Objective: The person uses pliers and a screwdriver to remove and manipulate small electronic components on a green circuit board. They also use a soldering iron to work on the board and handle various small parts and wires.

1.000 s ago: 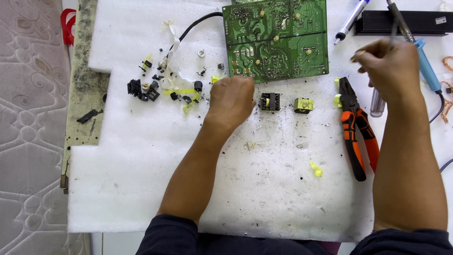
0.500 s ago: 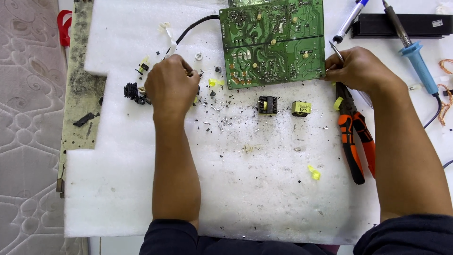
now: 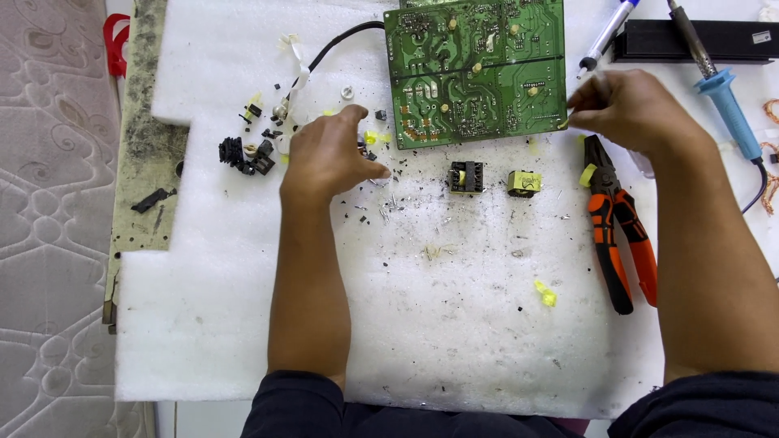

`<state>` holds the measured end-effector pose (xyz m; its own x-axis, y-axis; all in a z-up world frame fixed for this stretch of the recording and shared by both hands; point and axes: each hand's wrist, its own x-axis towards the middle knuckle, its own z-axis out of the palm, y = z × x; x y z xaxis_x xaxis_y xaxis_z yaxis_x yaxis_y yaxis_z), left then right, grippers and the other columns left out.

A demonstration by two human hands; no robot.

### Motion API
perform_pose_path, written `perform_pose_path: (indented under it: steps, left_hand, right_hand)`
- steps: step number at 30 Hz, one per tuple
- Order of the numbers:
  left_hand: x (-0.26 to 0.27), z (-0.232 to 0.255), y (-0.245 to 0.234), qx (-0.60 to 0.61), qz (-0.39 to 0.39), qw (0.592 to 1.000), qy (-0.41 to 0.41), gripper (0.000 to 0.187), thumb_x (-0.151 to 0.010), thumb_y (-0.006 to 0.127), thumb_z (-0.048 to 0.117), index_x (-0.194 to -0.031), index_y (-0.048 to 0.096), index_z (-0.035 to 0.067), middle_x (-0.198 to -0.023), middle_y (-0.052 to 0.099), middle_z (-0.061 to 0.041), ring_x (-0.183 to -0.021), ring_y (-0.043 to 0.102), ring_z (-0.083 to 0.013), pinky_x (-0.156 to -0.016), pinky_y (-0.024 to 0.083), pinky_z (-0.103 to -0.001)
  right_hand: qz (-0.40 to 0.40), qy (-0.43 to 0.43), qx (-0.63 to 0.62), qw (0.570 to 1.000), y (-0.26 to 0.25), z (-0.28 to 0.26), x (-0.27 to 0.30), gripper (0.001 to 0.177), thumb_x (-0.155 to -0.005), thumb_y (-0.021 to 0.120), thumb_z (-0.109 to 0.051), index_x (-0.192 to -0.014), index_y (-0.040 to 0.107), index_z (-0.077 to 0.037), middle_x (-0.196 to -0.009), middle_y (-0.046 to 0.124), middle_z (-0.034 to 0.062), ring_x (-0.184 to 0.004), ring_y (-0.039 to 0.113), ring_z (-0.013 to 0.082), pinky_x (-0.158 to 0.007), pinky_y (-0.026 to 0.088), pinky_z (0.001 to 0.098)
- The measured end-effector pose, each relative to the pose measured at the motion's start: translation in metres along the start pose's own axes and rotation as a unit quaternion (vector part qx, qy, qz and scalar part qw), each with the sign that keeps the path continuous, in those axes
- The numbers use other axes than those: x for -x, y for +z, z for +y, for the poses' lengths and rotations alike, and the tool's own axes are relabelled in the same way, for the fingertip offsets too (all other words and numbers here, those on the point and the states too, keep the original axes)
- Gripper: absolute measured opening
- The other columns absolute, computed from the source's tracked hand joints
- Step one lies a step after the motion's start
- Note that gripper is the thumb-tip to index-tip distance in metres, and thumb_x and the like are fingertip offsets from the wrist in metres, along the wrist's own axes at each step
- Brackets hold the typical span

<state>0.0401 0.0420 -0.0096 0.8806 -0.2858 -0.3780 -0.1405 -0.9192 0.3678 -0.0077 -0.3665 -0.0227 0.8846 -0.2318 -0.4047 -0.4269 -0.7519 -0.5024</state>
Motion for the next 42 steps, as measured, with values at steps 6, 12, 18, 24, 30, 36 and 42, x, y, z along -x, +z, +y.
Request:
perform_pose_path:
  steps: [6, 12, 18, 24, 30, 36, 42]
  left_hand:
    - [-0.011, -0.011, 0.007, -0.017, 0.037, 0.999, -0.017, 0.031, -0.094, 0.088, 0.026, -0.123, 0.081, 0.021, -0.114, 0.082, -0.005, -0.103, 0.075, -0.0251, -0.092, 0.059, -0.046]
    - [-0.026, -0.055, 0.010, -0.049, 0.134, 0.983, -0.116, 0.033, -0.093, 0.082, 0.015, -0.126, 0.080, 0.018, -0.112, 0.082, -0.009, -0.104, 0.076, -0.0340, -0.083, 0.064, -0.050]
    - [-0.017, -0.031, 0.008, 0.012, 0.197, 0.977, -0.078, 0.064, -0.096, 0.089, 0.029, -0.151, 0.064, 0.009, -0.105, 0.082, -0.012, -0.098, 0.079, -0.0338, -0.081, 0.066, -0.052]
    - [-0.012, 0.007, 0.018, 0.160, 0.181, 0.970, 0.037, 0.049, -0.095, 0.086, 0.049, -0.131, 0.072, 0.018, -0.119, 0.083, -0.004, -0.093, 0.080, -0.0171, -0.083, 0.067, -0.032]
    - [0.011, 0.054, 0.027, 0.249, 0.079, 0.950, 0.173, 0.037, -0.090, 0.088, 0.042, -0.113, 0.074, 0.016, -0.111, 0.083, -0.003, -0.092, 0.079, -0.0144, -0.086, 0.069, -0.026]
    - [0.082, 0.141, 0.075, 0.025, -0.200, 0.892, 0.404, 0.030, -0.095, 0.083, 0.027, -0.124, 0.076, 0.020, -0.103, 0.080, 0.004, -0.090, 0.075, -0.0112, -0.077, 0.063, -0.028]
    - [0.076, 0.153, 0.159, -0.077, -0.151, 0.850, 0.499, 0.026, -0.089, 0.054, -0.013, -0.081, 0.059, 0.012, -0.077, 0.063, -0.006, -0.062, 0.060, -0.0295, -0.052, 0.046, -0.044]
  right_hand:
    - [-0.058, -0.038, -0.089, 0.994, 0.013, 0.031, -0.027, 0.024, -0.097, 0.077, 0.004, -0.119, 0.075, -0.006, -0.092, 0.065, 0.0038, -0.084, 0.054, 0.0161, -0.076, 0.037, 0.0332]
    - [-0.058, 0.001, 0.088, 0.994, 0.002, 0.001, -0.004, 0.009, -0.103, 0.082, -0.016, -0.097, 0.080, -0.008, -0.084, 0.069, 0.0101, -0.080, 0.054, 0.0246, -0.071, 0.039, 0.0409]
    - [-0.081, 0.042, 0.212, 0.973, -0.018, -0.037, 0.028, 0.024, -0.108, 0.072, -0.021, -0.121, 0.091, -0.013, -0.116, 0.085, 0.0132, -0.101, 0.072, 0.0317, -0.082, 0.050, 0.0444]
    - [-0.116, -0.017, 0.327, 0.938, -0.023, -0.039, 0.049, 0.021, -0.100, 0.081, -0.030, -0.115, 0.095, -0.026, -0.141, 0.080, -0.0085, -0.117, 0.076, 0.0218, -0.093, 0.057, 0.0383]
    - [-0.115, -0.048, 0.443, 0.888, 0.011, -0.034, 0.085, 0.031, -0.105, 0.064, -0.026, -0.129, 0.083, -0.031, -0.146, 0.073, -0.0189, -0.144, 0.055, 0.0145, -0.088, 0.069, 0.0389]
    - [0.017, -0.149, 0.413, 0.898, 0.012, 0.027, 0.069, 0.026, -0.109, 0.067, -0.033, -0.128, 0.083, -0.024, -0.123, 0.083, -0.0022, -0.119, 0.074, 0.0256, -0.080, 0.070, 0.0456]
    - [0.166, -0.332, 0.080, 0.925, -0.023, -0.001, 0.106, 0.005, -0.119, 0.084, 0.006, -0.122, 0.081, 0.003, -0.117, 0.079, 0.0176, -0.088, 0.070, 0.0247, -0.075, 0.055, 0.0349]
